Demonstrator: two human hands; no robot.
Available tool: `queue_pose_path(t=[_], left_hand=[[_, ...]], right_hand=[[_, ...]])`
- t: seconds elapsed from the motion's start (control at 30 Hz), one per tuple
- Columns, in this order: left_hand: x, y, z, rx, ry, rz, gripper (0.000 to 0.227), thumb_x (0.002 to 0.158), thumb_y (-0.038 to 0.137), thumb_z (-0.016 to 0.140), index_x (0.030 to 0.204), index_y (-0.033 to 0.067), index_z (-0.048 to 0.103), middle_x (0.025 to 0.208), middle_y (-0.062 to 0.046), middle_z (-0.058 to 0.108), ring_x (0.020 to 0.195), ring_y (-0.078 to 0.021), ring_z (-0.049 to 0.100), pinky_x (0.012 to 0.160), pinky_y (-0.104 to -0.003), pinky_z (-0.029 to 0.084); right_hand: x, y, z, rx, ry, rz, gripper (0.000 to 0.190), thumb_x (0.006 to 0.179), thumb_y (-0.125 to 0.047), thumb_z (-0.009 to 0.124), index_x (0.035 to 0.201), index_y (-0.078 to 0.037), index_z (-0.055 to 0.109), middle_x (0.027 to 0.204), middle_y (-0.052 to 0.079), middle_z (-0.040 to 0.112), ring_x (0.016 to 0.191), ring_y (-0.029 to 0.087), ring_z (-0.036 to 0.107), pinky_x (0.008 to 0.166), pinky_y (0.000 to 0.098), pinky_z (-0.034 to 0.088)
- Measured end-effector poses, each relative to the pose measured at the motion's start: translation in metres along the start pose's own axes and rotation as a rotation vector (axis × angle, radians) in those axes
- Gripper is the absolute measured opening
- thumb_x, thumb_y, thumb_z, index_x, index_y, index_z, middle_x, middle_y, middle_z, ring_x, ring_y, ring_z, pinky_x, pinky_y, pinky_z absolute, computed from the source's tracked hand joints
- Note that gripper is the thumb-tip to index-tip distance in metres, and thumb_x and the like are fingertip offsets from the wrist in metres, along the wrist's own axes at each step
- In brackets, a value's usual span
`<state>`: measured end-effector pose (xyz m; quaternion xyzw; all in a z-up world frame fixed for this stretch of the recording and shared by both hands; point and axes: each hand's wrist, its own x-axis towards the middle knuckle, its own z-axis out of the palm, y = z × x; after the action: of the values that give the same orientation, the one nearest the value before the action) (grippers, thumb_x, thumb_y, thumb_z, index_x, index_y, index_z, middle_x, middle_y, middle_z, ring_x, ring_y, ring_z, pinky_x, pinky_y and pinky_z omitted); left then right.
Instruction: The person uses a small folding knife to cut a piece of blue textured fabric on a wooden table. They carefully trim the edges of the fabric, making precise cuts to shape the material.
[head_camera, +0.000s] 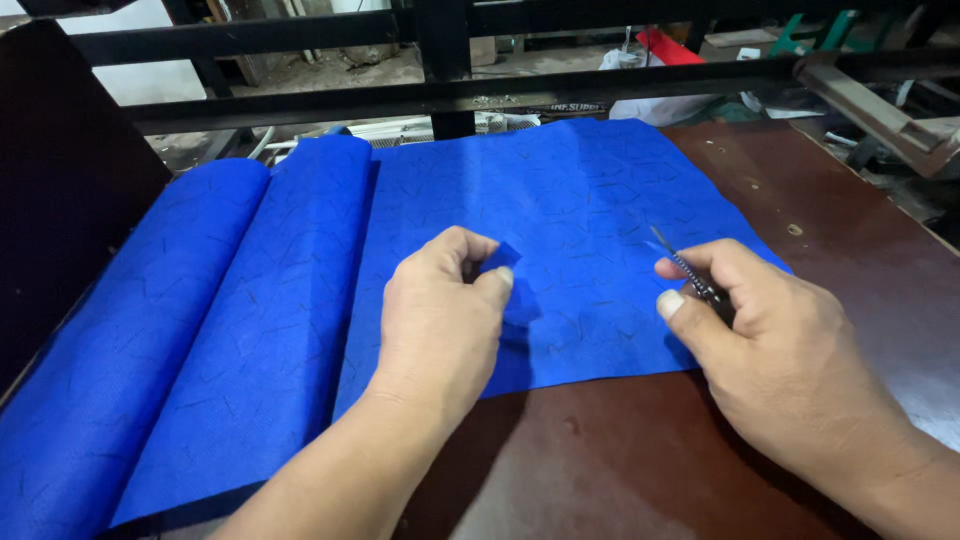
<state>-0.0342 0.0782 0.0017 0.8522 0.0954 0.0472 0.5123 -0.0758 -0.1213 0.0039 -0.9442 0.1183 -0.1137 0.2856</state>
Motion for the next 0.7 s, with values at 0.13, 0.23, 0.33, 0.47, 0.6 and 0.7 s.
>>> queue_pose_path(t=[0.13, 0.23, 0.33, 0.47, 0.6, 0.7], left_hand=[[-0.007, 0.012, 0.008, 0.021, -0.013, 0.062, 0.017, 0.085, 0.023, 0.065, 0.097, 0.0218, 0.077, 0.080, 0.006, 0.074, 0.077, -0.0108, 0.065, 0.078, -0.028, 0.053], [-0.009, 0.020, 0.019, 0.000, -0.113, 0.053, 0.024, 0.086, 0.018, 0.064, 0.105, 0.0250, 0.077, 0.091, 0.009, 0.077, 0.084, -0.0085, 0.069, 0.083, -0.025, 0.054], [0.000, 0.014, 0.025, -0.043, -0.008, 0.183, 0.029, 0.076, 0.017, 0.064, 0.100, 0.0238, 0.079, 0.089, 0.008, 0.081, 0.084, -0.0083, 0.073, 0.083, -0.026, 0.054], [0.008, -0.001, 0.008, -0.015, 0.116, 0.227, 0.017, 0.082, 0.017, 0.065, 0.093, 0.0229, 0.077, 0.089, 0.007, 0.080, 0.085, -0.0097, 0.073, 0.083, -0.027, 0.054], [0.017, -0.013, -0.044, 0.159, 0.325, 0.482, 0.016, 0.084, 0.014, 0.071, 0.097, 0.0215, 0.077, 0.091, 0.004, 0.078, 0.085, -0.0137, 0.070, 0.081, -0.032, 0.051], [0.030, -0.028, -0.101, 0.370, 0.466, 0.328, 0.005, 0.099, 0.021, 0.070, 0.100, 0.0171, 0.072, 0.089, -0.003, 0.072, 0.081, -0.0219, 0.064, 0.076, -0.041, 0.047]], right_hand=[[0.002, 0.003, -0.007, 0.043, 0.034, 0.012, 0.026, 0.089, -0.029, 0.066, 0.112, -0.026, 0.076, 0.099, -0.008, 0.081, 0.090, 0.014, 0.070, 0.088, 0.0316, 0.046], [0.005, 0.009, -0.010, 0.047, 0.034, 0.106, 0.017, 0.097, -0.027, 0.061, 0.105, -0.023, 0.076, 0.079, 0.000, 0.072, 0.072, 0.020, 0.063, 0.075, 0.0356, 0.046], [0.016, 0.023, -0.004, 0.049, 0.065, -0.133, 0.022, 0.091, -0.024, 0.065, 0.110, -0.023, 0.074, 0.098, -0.004, 0.080, 0.084, 0.016, 0.070, 0.083, 0.0340, 0.048], [0.018, 0.022, 0.004, -0.020, -0.063, -0.253, 0.029, 0.092, -0.019, 0.056, 0.118, -0.022, 0.068, 0.123, -0.010, 0.075, 0.121, 0.013, 0.066, 0.106, 0.0370, 0.045], [0.021, 0.021, 0.007, -0.139, -0.143, -0.200, 0.032, 0.093, -0.025, 0.056, 0.122, -0.031, 0.068, 0.121, -0.010, 0.076, 0.121, 0.014, 0.066, 0.106, 0.0377, 0.047], [0.019, 0.022, 0.009, -0.134, -0.111, -0.233, 0.029, 0.093, -0.024, 0.057, 0.119, -0.028, 0.069, 0.117, -0.007, 0.077, 0.117, 0.015, 0.068, 0.103, 0.0360, 0.048]])
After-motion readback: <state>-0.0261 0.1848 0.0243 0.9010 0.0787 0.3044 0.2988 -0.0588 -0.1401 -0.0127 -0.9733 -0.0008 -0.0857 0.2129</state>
